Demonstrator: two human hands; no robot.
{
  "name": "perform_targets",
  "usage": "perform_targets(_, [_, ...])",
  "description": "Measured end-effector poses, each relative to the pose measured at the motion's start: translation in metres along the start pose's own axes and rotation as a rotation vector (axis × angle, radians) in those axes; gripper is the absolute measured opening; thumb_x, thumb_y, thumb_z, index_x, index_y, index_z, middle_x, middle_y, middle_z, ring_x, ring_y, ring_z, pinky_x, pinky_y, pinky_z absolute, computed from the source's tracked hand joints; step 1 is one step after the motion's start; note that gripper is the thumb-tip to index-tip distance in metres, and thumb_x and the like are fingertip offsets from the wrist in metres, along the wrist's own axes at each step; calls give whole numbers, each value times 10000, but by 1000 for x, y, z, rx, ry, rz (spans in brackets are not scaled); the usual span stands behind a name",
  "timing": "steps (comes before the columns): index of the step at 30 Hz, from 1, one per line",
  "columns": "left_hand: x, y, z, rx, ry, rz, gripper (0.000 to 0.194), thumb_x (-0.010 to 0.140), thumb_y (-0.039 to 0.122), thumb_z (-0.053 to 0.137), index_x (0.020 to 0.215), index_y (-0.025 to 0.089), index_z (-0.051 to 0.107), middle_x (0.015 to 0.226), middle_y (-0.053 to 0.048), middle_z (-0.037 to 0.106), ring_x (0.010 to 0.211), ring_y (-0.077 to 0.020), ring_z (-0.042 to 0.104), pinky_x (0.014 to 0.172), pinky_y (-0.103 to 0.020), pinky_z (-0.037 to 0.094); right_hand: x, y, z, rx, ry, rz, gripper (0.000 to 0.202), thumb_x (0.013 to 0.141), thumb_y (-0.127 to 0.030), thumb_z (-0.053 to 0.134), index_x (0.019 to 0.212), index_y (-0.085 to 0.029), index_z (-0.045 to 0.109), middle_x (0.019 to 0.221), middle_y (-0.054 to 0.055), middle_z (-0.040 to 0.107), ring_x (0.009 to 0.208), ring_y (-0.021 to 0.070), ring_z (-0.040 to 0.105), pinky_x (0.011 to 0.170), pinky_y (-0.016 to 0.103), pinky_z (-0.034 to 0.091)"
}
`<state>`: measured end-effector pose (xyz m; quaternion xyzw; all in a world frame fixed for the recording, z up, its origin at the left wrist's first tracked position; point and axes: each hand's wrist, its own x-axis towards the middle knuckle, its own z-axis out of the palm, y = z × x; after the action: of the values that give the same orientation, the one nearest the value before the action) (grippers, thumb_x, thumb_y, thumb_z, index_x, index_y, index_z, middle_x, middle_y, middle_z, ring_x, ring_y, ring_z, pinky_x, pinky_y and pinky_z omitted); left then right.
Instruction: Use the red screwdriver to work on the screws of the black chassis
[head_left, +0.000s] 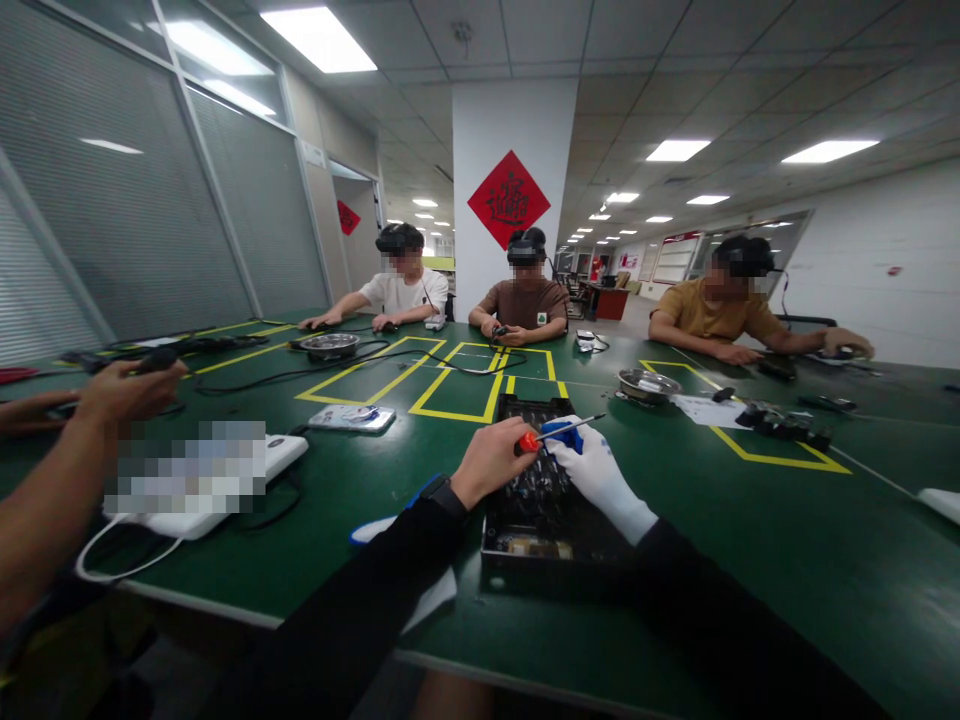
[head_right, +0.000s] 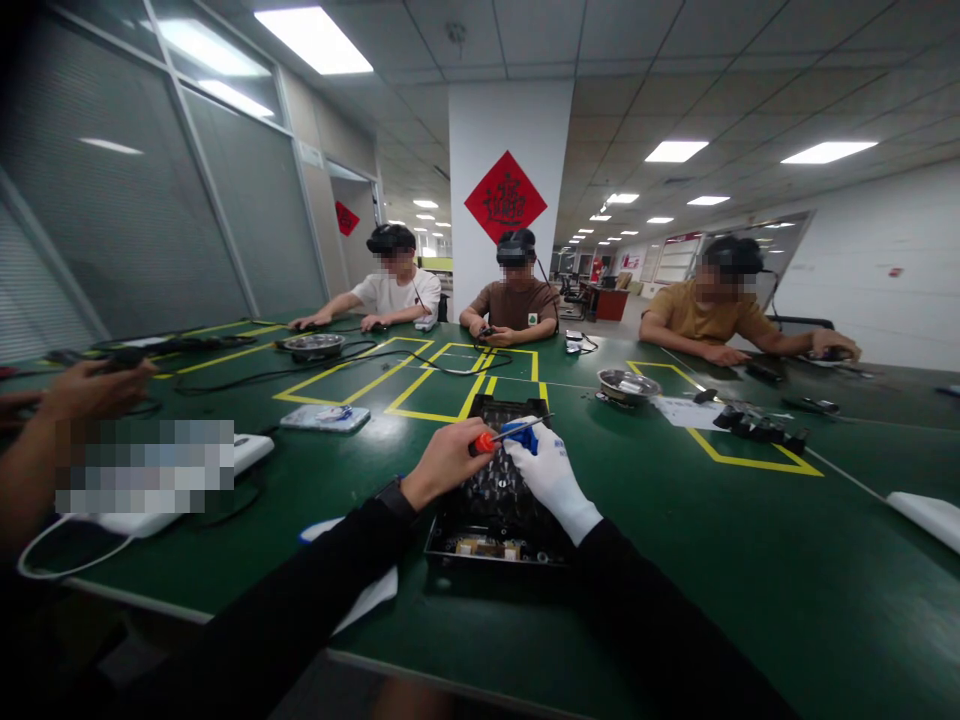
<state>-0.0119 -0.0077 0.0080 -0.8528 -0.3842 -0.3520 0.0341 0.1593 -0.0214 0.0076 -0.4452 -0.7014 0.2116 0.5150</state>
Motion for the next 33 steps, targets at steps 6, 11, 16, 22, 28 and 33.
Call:
perform_targets(6, [1,0,-1,-13,-10,9,30,753,207,509,764,183,524,775,-2,541,720,-127,519,641,-209,375,0,0,1,20,-47,-24,248,760,-252,509,980,-170,592,942,56,641,871,171,599,831,328,446])
perform_targets(11, [0,-1,0,-21,-19,5,64,746,214,509,803,189,522,797,-9,545,746,-140,521,660,-219,382,0,1,2,-36,-63,-86,274,766,-218,506,1024,-185,594,1009,52,637,936,172,587,882,327,430])
perform_targets(16, [1,-1,-1,-11,-19,31,45,741,212,505,782,193,505,779,0,528,722,-135,511,637,-215,373,1,7,3,-33,-85,-56,278,778,-232,492,1025,-189,611,1024,54,644,951,185,590,890,344,429])
perform_targets(22, [0,-1,-4,5,-30,0,63,741,233,515,797,204,519,795,0,530,736,-140,525,646,-218,381,0,4,1,-19,-129,-26,297,750,-227,518,1028,-186,614,986,53,658,904,191,603,859,355,438])
perform_targets(28, [-1,-1,-4,28,-16,-48,76,746,262,519,791,201,525,816,-6,537,740,-143,531,653,-222,385,-2,0,-1,-53,-105,-6,269,682,-289,600,920,-165,607,856,35,655,765,169,593,725,314,450])
perform_targets(33, [-1,-3,-1,-9,34,-82,73,751,246,516,800,195,537,799,-2,542,721,-135,519,648,-219,379,-2,2,-2,-127,-60,3,220,691,-382,591,712,-167,547,633,-25,552,588,119,478,559,245,375])
